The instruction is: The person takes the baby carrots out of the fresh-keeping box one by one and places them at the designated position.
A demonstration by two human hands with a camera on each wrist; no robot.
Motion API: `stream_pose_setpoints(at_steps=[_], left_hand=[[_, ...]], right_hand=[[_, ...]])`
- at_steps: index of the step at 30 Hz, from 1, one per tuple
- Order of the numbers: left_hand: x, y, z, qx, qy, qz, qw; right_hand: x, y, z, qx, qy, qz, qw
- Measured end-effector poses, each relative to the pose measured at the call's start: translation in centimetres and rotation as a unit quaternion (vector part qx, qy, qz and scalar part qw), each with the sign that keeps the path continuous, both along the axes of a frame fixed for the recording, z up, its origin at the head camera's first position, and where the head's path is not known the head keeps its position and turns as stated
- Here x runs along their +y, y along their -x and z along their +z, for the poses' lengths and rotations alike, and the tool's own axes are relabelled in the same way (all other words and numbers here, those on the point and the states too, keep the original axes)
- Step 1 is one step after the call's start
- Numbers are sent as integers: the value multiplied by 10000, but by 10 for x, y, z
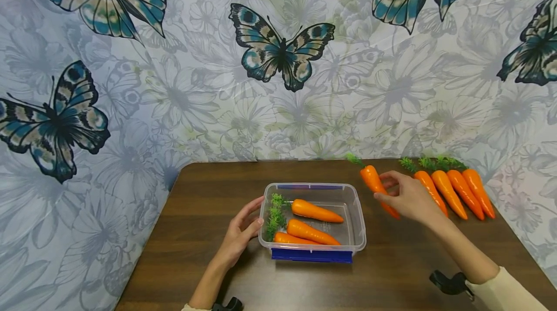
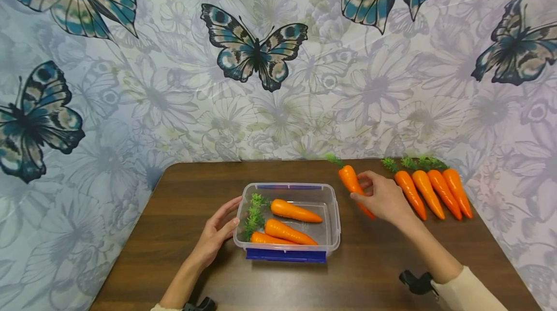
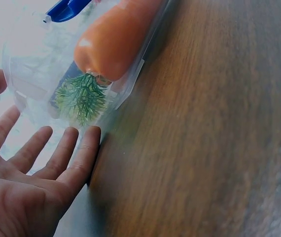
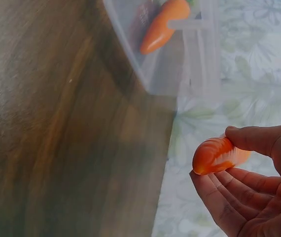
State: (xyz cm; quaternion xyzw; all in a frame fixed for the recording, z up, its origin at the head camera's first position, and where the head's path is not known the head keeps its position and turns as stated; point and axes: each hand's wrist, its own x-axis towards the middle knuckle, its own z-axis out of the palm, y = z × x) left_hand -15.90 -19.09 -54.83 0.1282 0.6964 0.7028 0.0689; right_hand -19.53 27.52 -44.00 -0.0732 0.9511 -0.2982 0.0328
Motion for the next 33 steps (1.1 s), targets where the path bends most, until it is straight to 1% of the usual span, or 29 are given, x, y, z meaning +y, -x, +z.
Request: stream_pose_setpoints(at_steps=[5, 13, 20, 25, 29, 33], left_hand=[[0, 0, 0, 7, -41, 8, 10000], [-1, 0, -2, 22, 13, -52, 10000], [-1, 2, -1, 70, 18, -66, 10000], [0, 2, 1, 14, 0, -39, 10000], [1, 1, 2, -64, 2, 8, 10000], [1, 0, 2, -58, 1, 12, 10000]], right_hand=[[12, 2, -11, -46, 44, -92, 9999], [32, 6, -28, -200, -52, -357, 9991], [47, 7, -38, -162, -280, -551, 9980], [55, 9, -44, -156, -373, -702, 9967], [61, 9, -51, -144, -442, -762, 9960], [67, 9, -57, -167, -489, -795, 9955]])
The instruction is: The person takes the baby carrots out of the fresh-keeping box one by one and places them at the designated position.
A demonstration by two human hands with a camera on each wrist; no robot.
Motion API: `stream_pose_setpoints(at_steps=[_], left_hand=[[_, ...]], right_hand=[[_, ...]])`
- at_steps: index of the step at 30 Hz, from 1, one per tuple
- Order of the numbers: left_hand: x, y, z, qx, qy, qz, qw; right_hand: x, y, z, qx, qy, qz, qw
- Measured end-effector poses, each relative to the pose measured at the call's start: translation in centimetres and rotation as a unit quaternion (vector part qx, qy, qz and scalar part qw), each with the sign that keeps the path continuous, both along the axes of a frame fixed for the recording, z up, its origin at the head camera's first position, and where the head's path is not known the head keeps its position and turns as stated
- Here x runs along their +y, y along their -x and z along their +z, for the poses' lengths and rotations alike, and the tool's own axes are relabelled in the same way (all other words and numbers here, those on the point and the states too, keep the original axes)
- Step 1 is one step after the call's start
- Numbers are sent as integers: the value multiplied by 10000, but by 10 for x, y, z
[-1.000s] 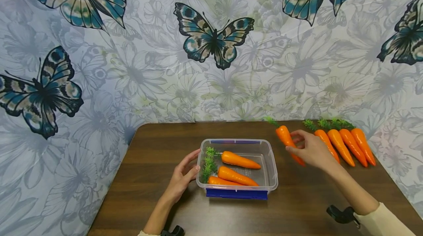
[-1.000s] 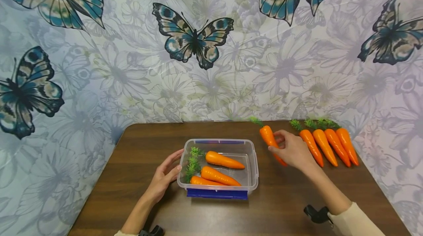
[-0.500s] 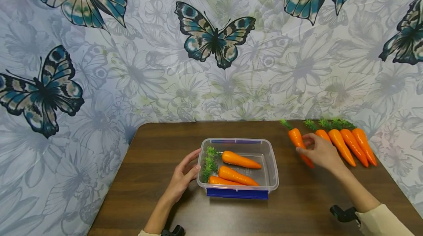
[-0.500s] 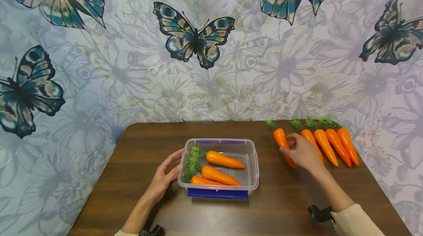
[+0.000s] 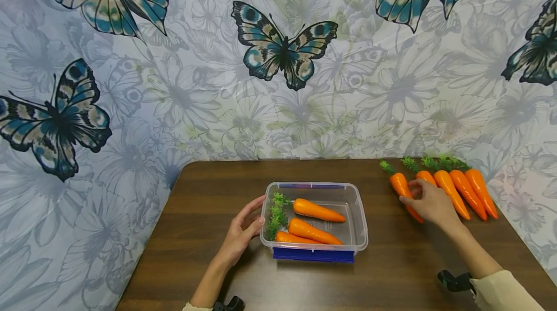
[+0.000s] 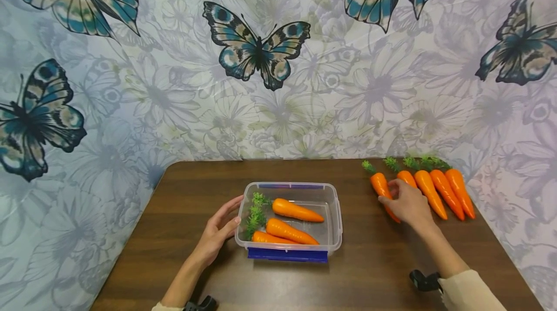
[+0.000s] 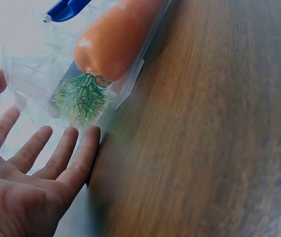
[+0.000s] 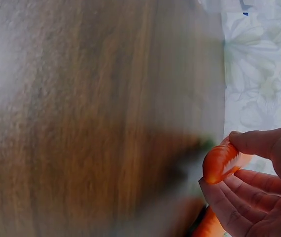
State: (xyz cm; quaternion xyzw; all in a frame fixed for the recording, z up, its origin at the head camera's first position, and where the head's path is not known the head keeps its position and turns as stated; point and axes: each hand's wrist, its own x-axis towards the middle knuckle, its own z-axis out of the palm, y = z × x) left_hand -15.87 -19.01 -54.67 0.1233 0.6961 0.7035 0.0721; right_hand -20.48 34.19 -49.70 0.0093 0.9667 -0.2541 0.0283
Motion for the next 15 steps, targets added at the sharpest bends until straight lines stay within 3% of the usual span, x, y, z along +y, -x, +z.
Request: stream_pose_setpoints(at_steps=[7, 15], left_hand=[[-1, 0, -2, 27, 5, 1, 10000], [0, 0, -2, 36, 12, 6, 10000]], right_hand=[[6, -1, -5, 4, -112, -55, 9999], [8, -6, -11, 341, -161, -89, 9992]])
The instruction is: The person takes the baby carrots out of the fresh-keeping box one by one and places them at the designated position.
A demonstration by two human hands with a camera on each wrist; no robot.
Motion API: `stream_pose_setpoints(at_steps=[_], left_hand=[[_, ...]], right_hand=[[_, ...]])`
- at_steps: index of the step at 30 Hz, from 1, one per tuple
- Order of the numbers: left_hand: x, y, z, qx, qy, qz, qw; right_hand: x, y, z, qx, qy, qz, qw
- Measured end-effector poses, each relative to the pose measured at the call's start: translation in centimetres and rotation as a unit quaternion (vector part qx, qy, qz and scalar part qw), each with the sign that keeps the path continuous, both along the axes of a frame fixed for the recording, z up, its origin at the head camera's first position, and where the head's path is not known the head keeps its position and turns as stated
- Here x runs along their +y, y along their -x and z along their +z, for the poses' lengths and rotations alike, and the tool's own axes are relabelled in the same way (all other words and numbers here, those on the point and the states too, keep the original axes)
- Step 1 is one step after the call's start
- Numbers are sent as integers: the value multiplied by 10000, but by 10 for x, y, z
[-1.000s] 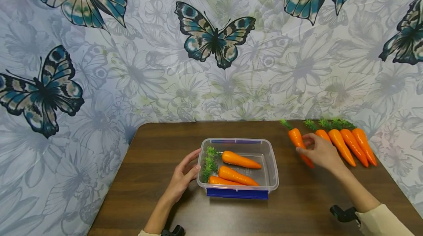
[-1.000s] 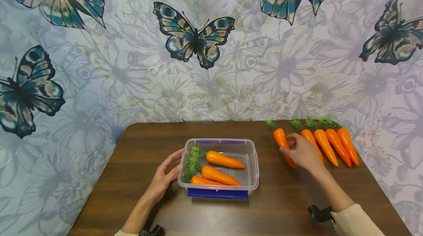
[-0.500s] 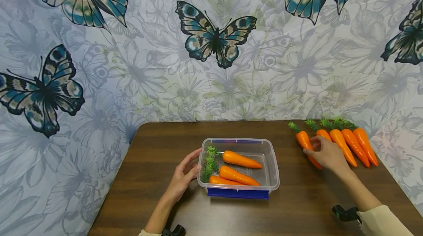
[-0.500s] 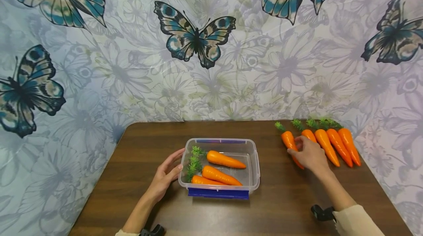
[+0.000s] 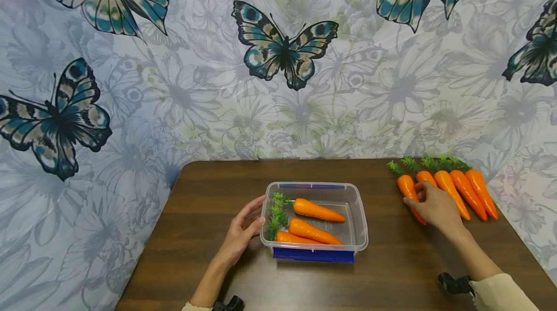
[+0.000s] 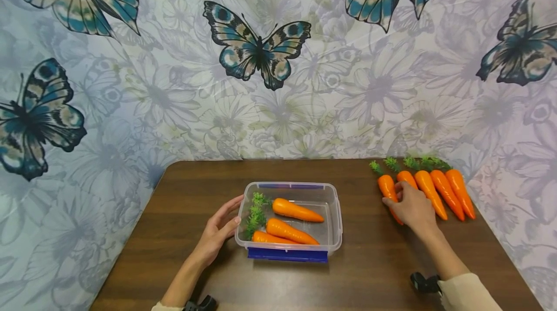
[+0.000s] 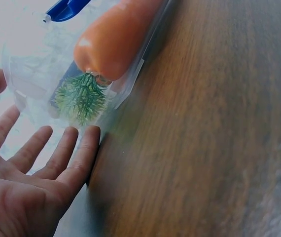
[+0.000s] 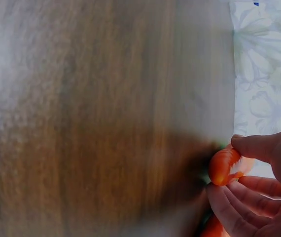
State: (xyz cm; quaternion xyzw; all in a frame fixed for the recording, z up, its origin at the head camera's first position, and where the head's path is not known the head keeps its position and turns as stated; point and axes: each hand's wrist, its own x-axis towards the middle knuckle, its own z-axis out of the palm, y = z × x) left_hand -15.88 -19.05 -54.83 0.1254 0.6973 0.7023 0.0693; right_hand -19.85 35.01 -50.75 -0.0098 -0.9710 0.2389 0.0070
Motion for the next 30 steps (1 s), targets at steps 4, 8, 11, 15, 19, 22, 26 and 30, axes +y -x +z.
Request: stream_pose_setpoints(at_steps=[4, 8, 11, 15, 19, 22, 26, 30], left_hand=[[0, -1, 1, 0, -9, -25, 10000], [0, 0, 2, -9, 9, -31, 10000], [0, 0, 3, -16, 16, -30, 10000], [0, 0, 3, -16, -23, -57, 10000], [-1, 0, 2, -31, -30, -69, 10000], [-1, 0, 2, -36, 6, -42, 10000], [0, 0, 1, -68, 45, 8, 10000], [0, 0, 0, -95, 56, 39, 9999]], right_hand=[[2, 1, -4, 214, -140, -51, 9997], [3, 1, -6, 334, -223, -159, 9991], [2, 2, -6, 411, -263, -271, 9984], [3, 3, -7, 448, -305, -409, 9977], [5, 5, -7, 469, -368, -504, 9969], [6, 6, -6, 486, -400, -556, 9965], [8, 6, -6, 460, -406, -663, 9959], [10, 6, -5, 404, -379, -779, 9954]])
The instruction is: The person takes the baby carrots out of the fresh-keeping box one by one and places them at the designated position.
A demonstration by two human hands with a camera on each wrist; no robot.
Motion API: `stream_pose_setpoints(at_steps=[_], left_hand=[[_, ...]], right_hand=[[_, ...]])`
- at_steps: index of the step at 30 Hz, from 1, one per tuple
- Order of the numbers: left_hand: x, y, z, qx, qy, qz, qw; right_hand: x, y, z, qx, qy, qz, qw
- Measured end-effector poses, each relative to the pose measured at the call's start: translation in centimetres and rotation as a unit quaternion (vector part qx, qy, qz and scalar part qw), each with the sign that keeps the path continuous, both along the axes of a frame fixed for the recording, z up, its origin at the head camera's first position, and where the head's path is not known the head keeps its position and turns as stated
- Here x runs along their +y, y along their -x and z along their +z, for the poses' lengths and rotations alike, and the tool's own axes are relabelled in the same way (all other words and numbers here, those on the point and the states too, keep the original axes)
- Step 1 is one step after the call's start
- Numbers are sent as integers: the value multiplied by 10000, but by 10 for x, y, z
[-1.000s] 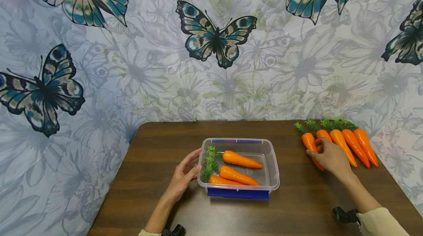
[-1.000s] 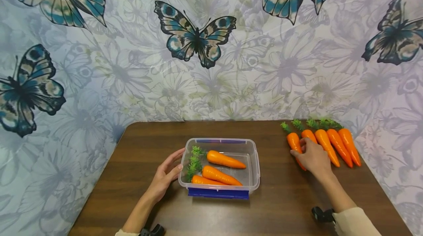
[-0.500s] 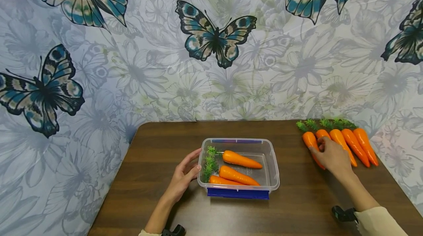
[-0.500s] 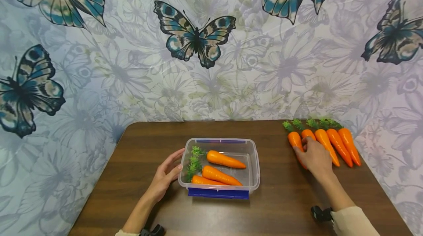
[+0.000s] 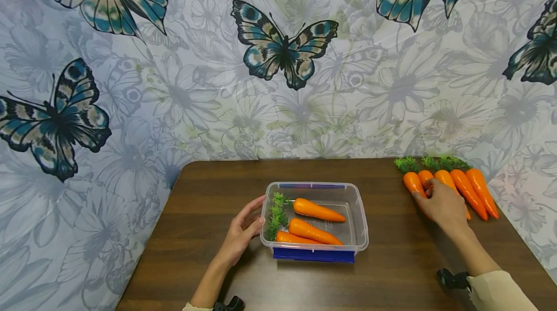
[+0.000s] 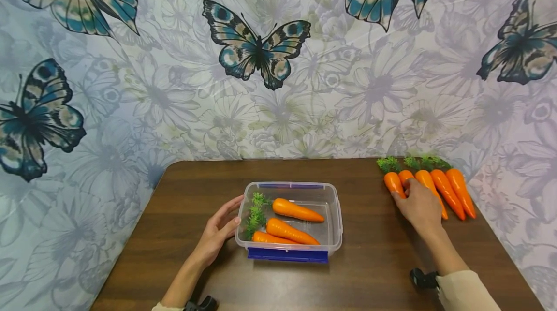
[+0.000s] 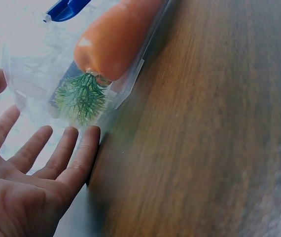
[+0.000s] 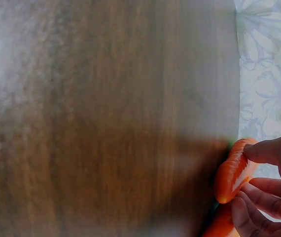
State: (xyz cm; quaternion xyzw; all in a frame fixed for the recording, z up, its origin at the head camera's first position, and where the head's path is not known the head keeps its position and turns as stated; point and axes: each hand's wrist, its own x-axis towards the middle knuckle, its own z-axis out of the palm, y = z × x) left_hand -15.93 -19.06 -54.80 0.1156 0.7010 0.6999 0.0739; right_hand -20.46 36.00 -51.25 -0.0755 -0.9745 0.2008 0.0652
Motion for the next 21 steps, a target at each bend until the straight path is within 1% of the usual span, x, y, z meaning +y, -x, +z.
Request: stream_pose_setpoints(at_steps=[5, 13, 21], left_hand=[[0, 0, 0, 4, -13, 3, 10000], [0, -1, 2, -25, -10, -9, 10000], [1, -1, 1, -21, -24, -13, 10000]], right_hand=[[1, -1, 1, 57, 69, -86, 9999], [0, -2, 1, 209, 72, -81, 9997], [0, -3, 6, 97, 31, -70, 9999]])
